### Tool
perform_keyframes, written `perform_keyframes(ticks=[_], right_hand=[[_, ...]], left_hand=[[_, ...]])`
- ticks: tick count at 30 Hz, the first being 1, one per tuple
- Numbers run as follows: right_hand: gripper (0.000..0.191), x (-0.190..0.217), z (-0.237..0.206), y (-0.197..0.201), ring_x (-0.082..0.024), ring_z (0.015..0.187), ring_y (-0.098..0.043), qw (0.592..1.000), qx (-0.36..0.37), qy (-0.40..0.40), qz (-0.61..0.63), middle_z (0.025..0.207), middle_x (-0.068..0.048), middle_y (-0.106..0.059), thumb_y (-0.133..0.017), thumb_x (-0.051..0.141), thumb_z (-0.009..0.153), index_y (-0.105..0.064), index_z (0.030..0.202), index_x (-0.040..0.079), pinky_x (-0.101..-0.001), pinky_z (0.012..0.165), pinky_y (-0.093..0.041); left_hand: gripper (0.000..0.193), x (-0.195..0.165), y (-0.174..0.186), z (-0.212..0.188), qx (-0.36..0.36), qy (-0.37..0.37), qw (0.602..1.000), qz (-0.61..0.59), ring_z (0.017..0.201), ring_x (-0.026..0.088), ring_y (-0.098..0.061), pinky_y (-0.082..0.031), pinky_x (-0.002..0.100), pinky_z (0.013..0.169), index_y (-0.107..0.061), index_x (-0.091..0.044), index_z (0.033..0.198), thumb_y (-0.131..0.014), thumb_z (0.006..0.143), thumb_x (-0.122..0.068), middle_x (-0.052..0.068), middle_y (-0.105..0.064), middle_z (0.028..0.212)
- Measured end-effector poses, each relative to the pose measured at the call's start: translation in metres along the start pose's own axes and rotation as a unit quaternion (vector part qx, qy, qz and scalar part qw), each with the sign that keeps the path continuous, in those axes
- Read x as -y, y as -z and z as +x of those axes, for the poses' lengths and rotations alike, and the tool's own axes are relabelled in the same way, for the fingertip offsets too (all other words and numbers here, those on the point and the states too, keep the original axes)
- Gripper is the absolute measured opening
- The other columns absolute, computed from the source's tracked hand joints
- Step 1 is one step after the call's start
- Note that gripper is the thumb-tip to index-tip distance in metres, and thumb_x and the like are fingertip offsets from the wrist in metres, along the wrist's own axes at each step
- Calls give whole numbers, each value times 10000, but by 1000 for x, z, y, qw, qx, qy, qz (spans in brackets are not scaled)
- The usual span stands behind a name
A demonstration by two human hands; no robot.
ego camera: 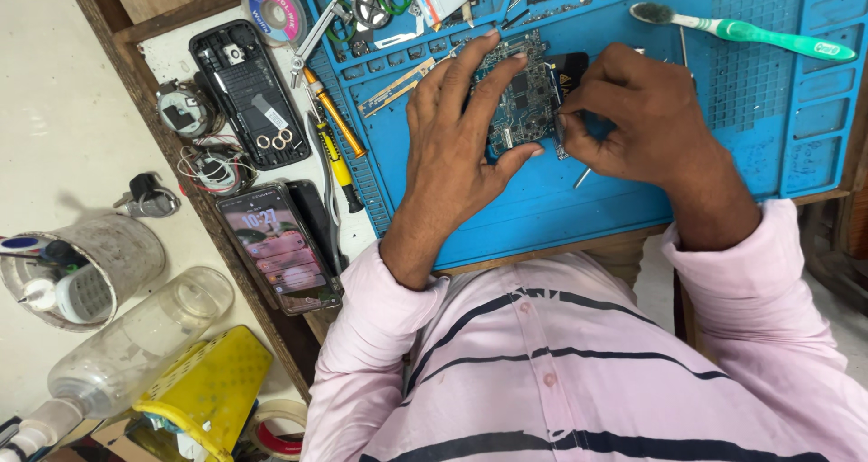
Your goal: The person works on a small green circuit board on a blue mat, using a metal tool to scrape and clean its surface. They then use a toothbrush to brush the board and handle a small black component, placing it on the board. The person continues to manipulate the board and components with their hands and tools.
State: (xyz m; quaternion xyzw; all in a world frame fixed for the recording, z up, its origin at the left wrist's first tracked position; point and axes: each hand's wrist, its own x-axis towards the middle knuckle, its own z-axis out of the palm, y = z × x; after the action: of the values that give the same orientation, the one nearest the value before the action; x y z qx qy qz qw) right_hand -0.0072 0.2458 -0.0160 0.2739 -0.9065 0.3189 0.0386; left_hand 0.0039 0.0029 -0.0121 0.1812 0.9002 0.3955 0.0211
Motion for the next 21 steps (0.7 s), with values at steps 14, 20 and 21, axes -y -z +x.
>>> perform_keyframes(ticks=[14, 20, 21], right_hand=[[176, 0, -3, -5, -163, 716, -648, 999, -15, -3, -38, 938, -42, -606, -873, 122, 905, -749, 1030, 124, -294, 596, -514], [155, 2, -3, -5, -166, 715, -651, 999, -27, -10, -31, 961, -49, -617, -871, 120, 913, -750, 1010, 114, -296, 596, -514], [165, 2, -3, -5, -169, 707, -648, 999, -29, -13, -28, 970, -51, -620, -873, 117, 907, -753, 1020, 114, -298, 591, -511]], left_hand=[[833, -2, 0, 1, -1, 8, 1000, -9, 1448, 312, -377, -339, 499, 1214, -566, -206, 1428, -971, 716, -358, 34, -334, 1634], [819, -2, -1, 1, -2, 13, 1000, -9, 1448, 313, -381, -340, 503, 1218, -581, -217, 1408, -971, 702, -357, 23, -333, 1633], [821, -2, -1, 1, -2, 15, 1000, -9, 1447, 314, -382, -340, 504, 1219, -582, -218, 1408, -971, 698, -359, 19, -335, 1633]])
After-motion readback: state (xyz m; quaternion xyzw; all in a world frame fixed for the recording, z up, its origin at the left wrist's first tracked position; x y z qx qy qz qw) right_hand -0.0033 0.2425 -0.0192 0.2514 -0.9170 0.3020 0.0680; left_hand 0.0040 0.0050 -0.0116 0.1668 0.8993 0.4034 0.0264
